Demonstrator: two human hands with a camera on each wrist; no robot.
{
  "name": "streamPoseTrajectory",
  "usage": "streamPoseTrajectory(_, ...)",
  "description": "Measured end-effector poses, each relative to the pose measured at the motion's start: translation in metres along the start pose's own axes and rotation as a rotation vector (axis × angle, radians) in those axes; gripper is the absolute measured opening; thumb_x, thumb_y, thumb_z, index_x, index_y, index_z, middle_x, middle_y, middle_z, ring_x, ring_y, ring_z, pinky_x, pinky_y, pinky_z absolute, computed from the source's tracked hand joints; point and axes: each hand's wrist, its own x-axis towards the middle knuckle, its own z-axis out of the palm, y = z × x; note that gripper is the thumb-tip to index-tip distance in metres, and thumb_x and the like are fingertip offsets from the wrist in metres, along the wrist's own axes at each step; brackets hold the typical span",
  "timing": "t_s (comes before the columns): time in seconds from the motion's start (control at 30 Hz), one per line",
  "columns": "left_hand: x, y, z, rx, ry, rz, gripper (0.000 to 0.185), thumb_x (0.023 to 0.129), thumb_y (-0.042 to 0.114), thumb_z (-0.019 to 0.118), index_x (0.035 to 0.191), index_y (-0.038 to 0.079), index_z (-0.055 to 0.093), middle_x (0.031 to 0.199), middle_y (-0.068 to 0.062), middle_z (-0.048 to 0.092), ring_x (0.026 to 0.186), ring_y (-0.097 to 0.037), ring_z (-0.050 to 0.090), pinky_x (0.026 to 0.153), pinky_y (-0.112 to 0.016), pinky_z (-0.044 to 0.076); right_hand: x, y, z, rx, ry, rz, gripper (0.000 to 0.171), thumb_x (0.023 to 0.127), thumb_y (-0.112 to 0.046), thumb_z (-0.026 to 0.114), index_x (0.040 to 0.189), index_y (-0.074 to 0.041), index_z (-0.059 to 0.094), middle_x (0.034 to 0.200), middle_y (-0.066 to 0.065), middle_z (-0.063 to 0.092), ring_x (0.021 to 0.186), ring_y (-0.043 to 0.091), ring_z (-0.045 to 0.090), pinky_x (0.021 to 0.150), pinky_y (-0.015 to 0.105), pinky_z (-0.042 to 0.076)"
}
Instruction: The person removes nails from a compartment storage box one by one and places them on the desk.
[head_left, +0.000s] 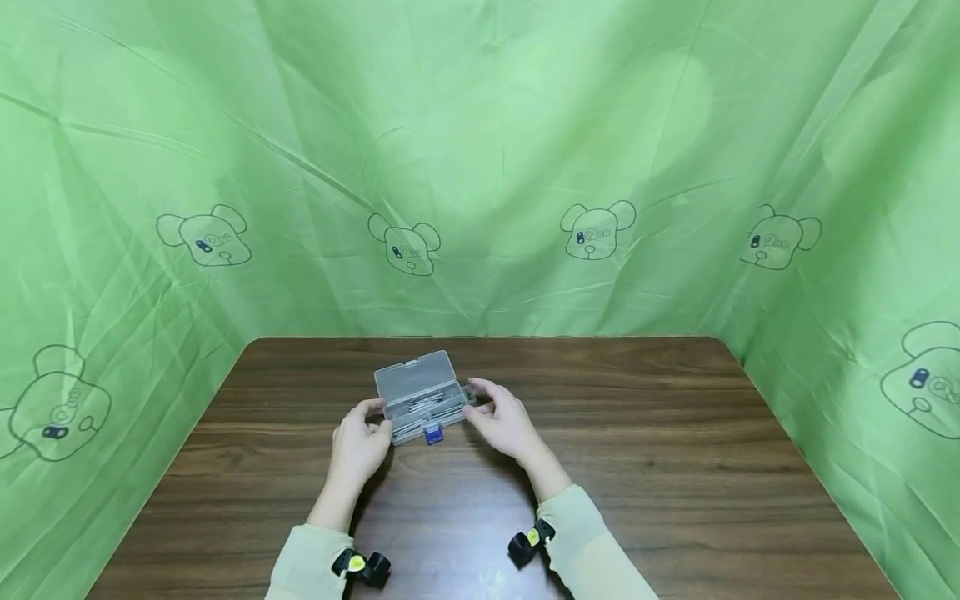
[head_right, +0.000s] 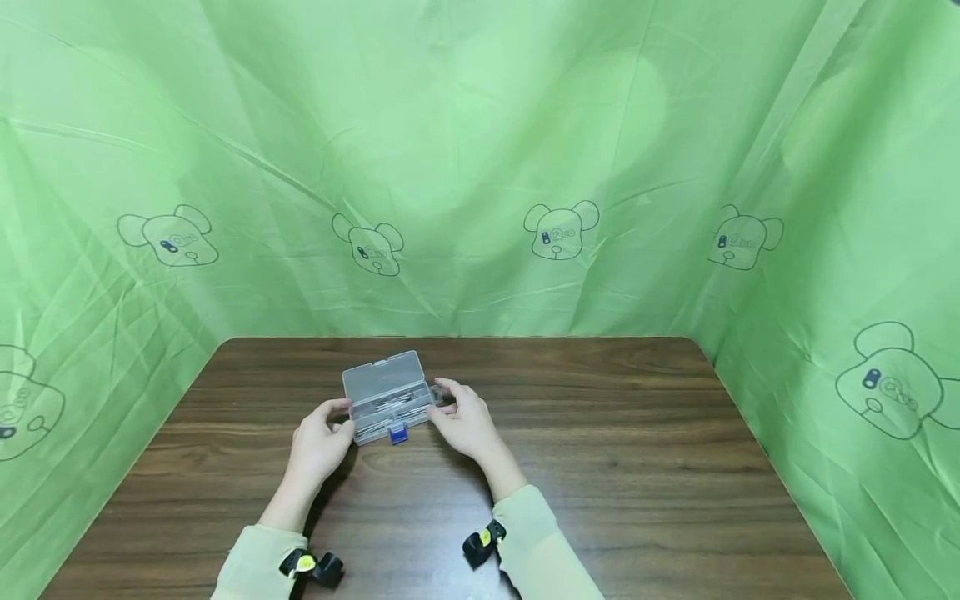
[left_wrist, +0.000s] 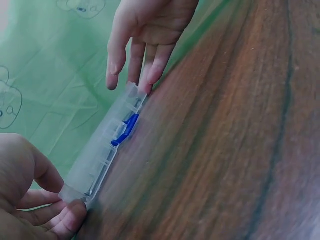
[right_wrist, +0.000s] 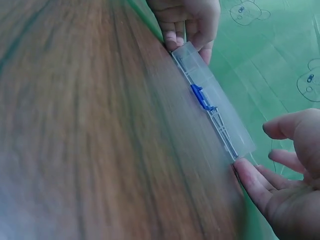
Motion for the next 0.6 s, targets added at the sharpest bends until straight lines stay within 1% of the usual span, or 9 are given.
streamPoseTrajectory(0.1, -0.003, 0.002, 0.003, -0.006, -0.004, 0.006, 0.044, 0.093, 0.007, 0.066, 0.137, 0.003, 0.072, 0.125, -0.015, 0.076, 0.084, -0.015, 0.070, 0.081, -0.041, 0.054, -0.002, 0.002, -0.003, 0.065, 0.009, 0.060, 0.062, 0.099, -0.016, 0.077, 0.155, 0.001, 0.056, 0.138, 0.021, 0.069, 0.102, 0.025, 0.075, 0.085, 0.032, 0.062)
streamPoseTrajectory(0.17, -0.005, 0.004, 0.005, -0.014, -0.008, 0.012, 0.044, 0.093, 0.006, 0.065, 0.136, 0.003, 0.072, 0.123, -0.015, 0.076, 0.083, -0.015, 0.068, 0.078, -0.039, 0.053, -0.004, 0.003, -0.005, 0.130, 0.016, 0.106, 0.063, 0.099, -0.014, 0.078, 0.155, 0.003, 0.054, 0.136, 0.022, 0.069, 0.099, 0.025, 0.074, 0.083, 0.034, 0.062)
streamPoseTrajectory(0.23, -0.006, 0.006, 0.009, -0.020, -0.015, 0.018, 0.044, 0.093, 0.006, 0.065, 0.136, 0.004, 0.073, 0.119, -0.014, 0.076, 0.082, -0.014, 0.067, 0.076, -0.037, 0.052, -0.006, 0.004, -0.008, 0.196, 0.027, 0.145, 0.062, 0.100, -0.012, 0.077, 0.154, 0.007, 0.054, 0.130, 0.023, 0.071, 0.094, 0.027, 0.073, 0.082, 0.038, 0.063)
streamPoseTrajectory(0.3, -0.008, 0.008, 0.014, -0.021, -0.024, 0.029, 0.044, 0.092, 0.005, 0.066, 0.136, 0.004, 0.073, 0.115, -0.013, 0.075, 0.082, -0.014, 0.066, 0.076, -0.035, 0.052, -0.008, 0.006, -0.012, 0.250, 0.036, 0.177, 0.057, 0.101, -0.008, 0.074, 0.151, 0.011, 0.055, 0.122, 0.024, 0.072, 0.091, 0.031, 0.074, 0.084, 0.044, 0.064)
streamPoseTrajectory(0.33, -0.009, 0.009, 0.016, -0.022, -0.032, 0.035, 0.045, 0.092, 0.005, 0.067, 0.137, 0.004, 0.072, 0.116, -0.012, 0.075, 0.082, -0.013, 0.066, 0.076, -0.035, 0.053, -0.008, 0.006, -0.013, 0.269, 0.036, 0.187, 0.053, 0.101, -0.004, 0.072, 0.148, 0.013, 0.056, 0.118, 0.026, 0.072, 0.088, 0.032, 0.075, 0.085, 0.047, 0.065)
streamPoseTrajectory(0.43, -0.012, 0.013, 0.023, -0.025, -0.046, 0.055, 0.048, 0.091, 0.004, 0.069, 0.139, 0.003, 0.072, 0.113, -0.011, 0.074, 0.082, -0.013, 0.066, 0.077, -0.033, 0.054, -0.010, 0.011, -0.020, 0.305, 0.008, 0.204, 0.044, 0.101, 0.000, 0.069, 0.141, 0.016, 0.061, 0.106, 0.023, 0.072, 0.080, 0.028, 0.074, 0.081, 0.043, 0.066)
streamPoseTrajectory(0.5, -0.013, 0.016, 0.028, -0.033, -0.055, 0.069, 0.050, 0.090, 0.004, 0.069, 0.140, 0.003, 0.071, 0.116, -0.011, 0.074, 0.083, -0.012, 0.067, 0.078, -0.033, 0.055, -0.012, 0.014, -0.026, 0.307, -0.013, 0.217, 0.040, 0.101, 0.002, 0.069, 0.138, 0.016, 0.064, 0.103, 0.020, 0.070, 0.077, 0.023, 0.073, 0.078, 0.038, 0.066)
streamPoseTrajectory(0.57, -0.014, 0.019, 0.032, -0.040, -0.060, 0.072, 0.051, 0.089, 0.003, 0.069, 0.140, 0.004, 0.072, 0.114, -0.010, 0.074, 0.084, -0.012, 0.067, 0.078, -0.033, 0.055, -0.014, 0.018, -0.033, 0.312, -0.036, 0.220, 0.040, 0.102, 0.000, 0.070, 0.139, 0.014, 0.064, 0.103, 0.016, 0.070, 0.076, 0.018, 0.072, 0.075, 0.032, 0.065)
streamPoseTrajectory(0.6, -0.014, 0.020, 0.033, -0.043, -0.064, 0.074, 0.051, 0.089, 0.003, 0.068, 0.140, 0.004, 0.072, 0.114, -0.010, 0.074, 0.084, -0.012, 0.067, 0.078, -0.033, 0.055, -0.016, 0.019, -0.037, 0.306, -0.043, 0.220, 0.040, 0.102, 0.000, 0.070, 0.139, 0.014, 0.064, 0.104, 0.016, 0.070, 0.077, 0.018, 0.072, 0.075, 0.032, 0.065)
